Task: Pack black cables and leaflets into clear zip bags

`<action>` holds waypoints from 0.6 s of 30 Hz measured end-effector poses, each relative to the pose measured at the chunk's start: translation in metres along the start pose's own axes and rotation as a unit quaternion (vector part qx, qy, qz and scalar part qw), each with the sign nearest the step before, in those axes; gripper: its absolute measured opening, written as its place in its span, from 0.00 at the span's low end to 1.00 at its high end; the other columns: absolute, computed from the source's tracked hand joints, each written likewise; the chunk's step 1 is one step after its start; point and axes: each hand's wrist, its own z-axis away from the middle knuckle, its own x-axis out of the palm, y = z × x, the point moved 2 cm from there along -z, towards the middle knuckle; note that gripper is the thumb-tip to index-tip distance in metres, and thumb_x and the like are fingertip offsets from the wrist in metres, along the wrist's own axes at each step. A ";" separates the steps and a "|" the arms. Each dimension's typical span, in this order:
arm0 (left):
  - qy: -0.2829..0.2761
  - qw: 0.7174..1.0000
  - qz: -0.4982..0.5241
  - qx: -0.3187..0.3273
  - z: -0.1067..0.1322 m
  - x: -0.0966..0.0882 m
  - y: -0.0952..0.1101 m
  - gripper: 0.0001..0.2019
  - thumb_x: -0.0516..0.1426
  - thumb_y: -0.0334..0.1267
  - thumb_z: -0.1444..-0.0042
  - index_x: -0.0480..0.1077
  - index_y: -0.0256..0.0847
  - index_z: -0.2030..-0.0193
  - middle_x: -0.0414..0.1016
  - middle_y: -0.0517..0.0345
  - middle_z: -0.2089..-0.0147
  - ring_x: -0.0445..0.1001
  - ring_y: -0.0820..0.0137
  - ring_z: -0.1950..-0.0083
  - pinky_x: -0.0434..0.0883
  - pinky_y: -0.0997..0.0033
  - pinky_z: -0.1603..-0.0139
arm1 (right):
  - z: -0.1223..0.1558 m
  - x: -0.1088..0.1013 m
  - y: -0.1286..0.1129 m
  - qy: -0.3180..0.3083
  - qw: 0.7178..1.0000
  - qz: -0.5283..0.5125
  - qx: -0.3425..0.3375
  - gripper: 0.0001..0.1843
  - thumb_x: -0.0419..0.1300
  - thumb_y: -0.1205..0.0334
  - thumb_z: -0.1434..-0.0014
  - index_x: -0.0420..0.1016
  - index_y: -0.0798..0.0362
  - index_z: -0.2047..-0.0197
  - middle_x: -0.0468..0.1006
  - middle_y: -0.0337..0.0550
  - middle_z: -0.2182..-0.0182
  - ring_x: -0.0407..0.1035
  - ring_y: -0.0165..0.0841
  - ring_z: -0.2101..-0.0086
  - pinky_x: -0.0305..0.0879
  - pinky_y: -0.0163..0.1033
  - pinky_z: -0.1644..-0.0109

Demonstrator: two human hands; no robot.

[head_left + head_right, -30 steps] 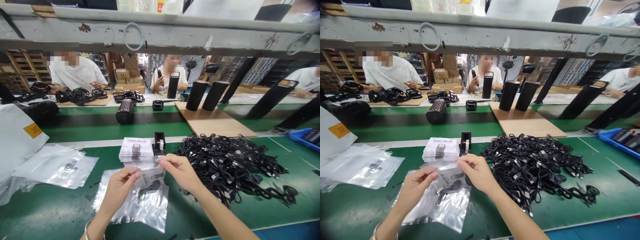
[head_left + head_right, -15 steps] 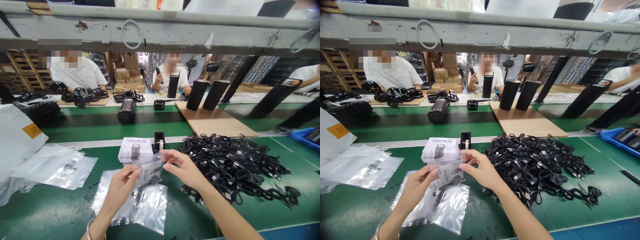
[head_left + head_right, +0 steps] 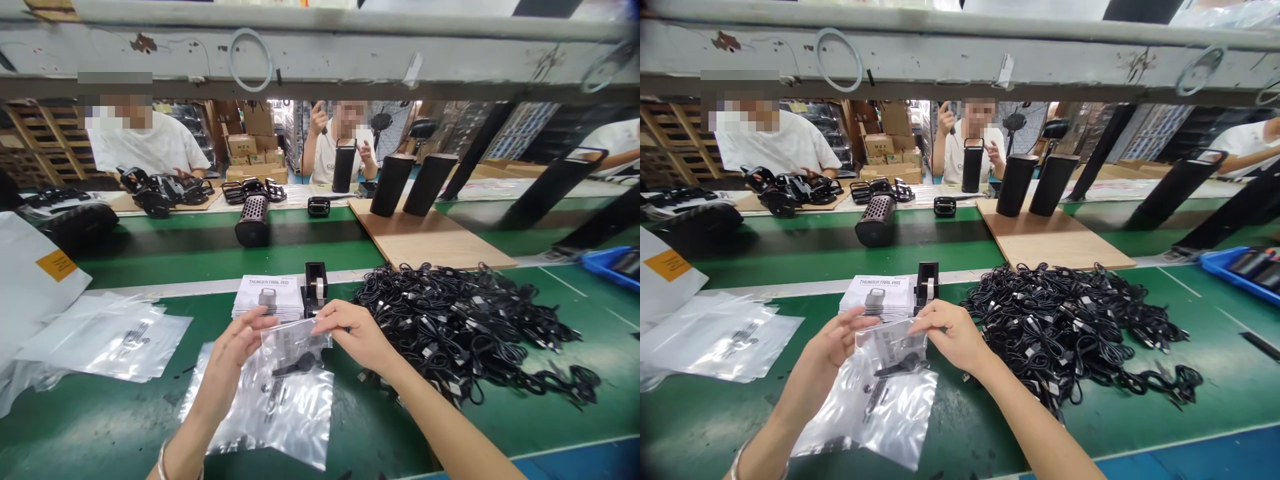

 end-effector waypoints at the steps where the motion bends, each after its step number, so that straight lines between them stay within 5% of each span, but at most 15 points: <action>1: -0.009 1.000 0.012 -0.012 0.000 0.003 0.000 0.22 0.52 0.50 0.48 0.66 0.41 0.50 0.74 0.49 0.54 0.72 0.61 0.55 0.68 0.66 0.59 | 0.001 0.001 0.000 0.001 1.000 0.011 -0.010 0.20 0.50 0.78 0.52 0.79 0.48 0.71 0.74 0.39 0.69 0.69 0.30 0.67 0.66 0.36 0.62; 3: -0.028 0.999 -0.029 -0.025 0.000 0.010 -0.001 0.23 0.56 0.51 0.52 0.66 0.41 0.52 0.74 0.52 0.57 0.72 0.62 0.59 0.68 0.68 0.62 | 0.003 0.002 0.000 -0.007 0.999 0.025 -0.030 0.19 0.50 0.77 0.51 0.78 0.48 0.71 0.74 0.39 0.68 0.69 0.30 0.66 0.65 0.36 0.62; 5: -0.032 0.994 -0.103 -0.019 0.000 0.016 -0.004 0.14 0.59 0.49 0.55 0.70 0.39 0.68 0.72 0.59 0.71 0.70 0.68 0.69 0.66 0.72 0.69 | 0.004 0.000 0.001 0.016 0.998 0.048 -0.031 0.18 0.50 0.76 0.49 0.77 0.48 0.67 0.73 0.40 0.66 0.69 0.31 0.64 0.65 0.37 0.60; 8: -0.007 0.987 -0.160 0.015 0.001 0.017 -0.010 0.19 0.57 0.48 0.52 0.56 0.41 0.85 0.53 0.68 0.83 0.57 0.75 0.79 0.58 0.76 0.76 | 0.000 -0.010 0.011 0.144 0.979 0.122 0.076 0.15 0.48 0.69 0.44 0.72 0.50 0.57 0.70 0.45 0.59 0.68 0.32 0.64 0.63 0.39 0.58; 11: 0.019 0.986 -0.164 0.034 0.004 0.012 -0.016 0.21 0.56 0.48 0.51 0.51 0.42 0.84 0.47 0.69 0.82 0.52 0.76 0.79 0.55 0.76 0.78 | -0.007 -0.014 0.024 0.174 0.945 0.165 0.224 0.12 0.50 0.57 0.44 0.73 0.52 0.66 0.71 0.47 0.63 0.69 0.35 0.68 0.62 0.41 0.60; 15: 0.034 0.988 -0.147 0.027 0.010 0.007 -0.024 0.16 0.54 0.49 0.48 0.59 0.41 0.78 0.55 0.69 0.80 0.57 0.75 0.77 0.58 0.76 0.75 | -0.017 -0.005 0.030 0.120 0.937 0.134 0.299 0.21 0.56 0.49 0.49 0.65 0.52 0.87 0.67 0.40 0.86 0.69 0.38 0.76 0.61 0.41 0.66; 18: 0.013 0.994 -0.106 0.022 0.013 0.005 -0.030 0.12 0.52 0.48 0.46 0.64 0.41 0.70 0.64 0.66 0.76 0.65 0.72 0.72 0.62 0.74 0.70 | -0.020 0.004 0.027 0.099 0.934 0.069 0.336 0.17 0.58 0.53 0.50 0.65 0.52 0.84 0.66 0.36 0.89 0.69 0.34 0.81 0.62 0.37 0.73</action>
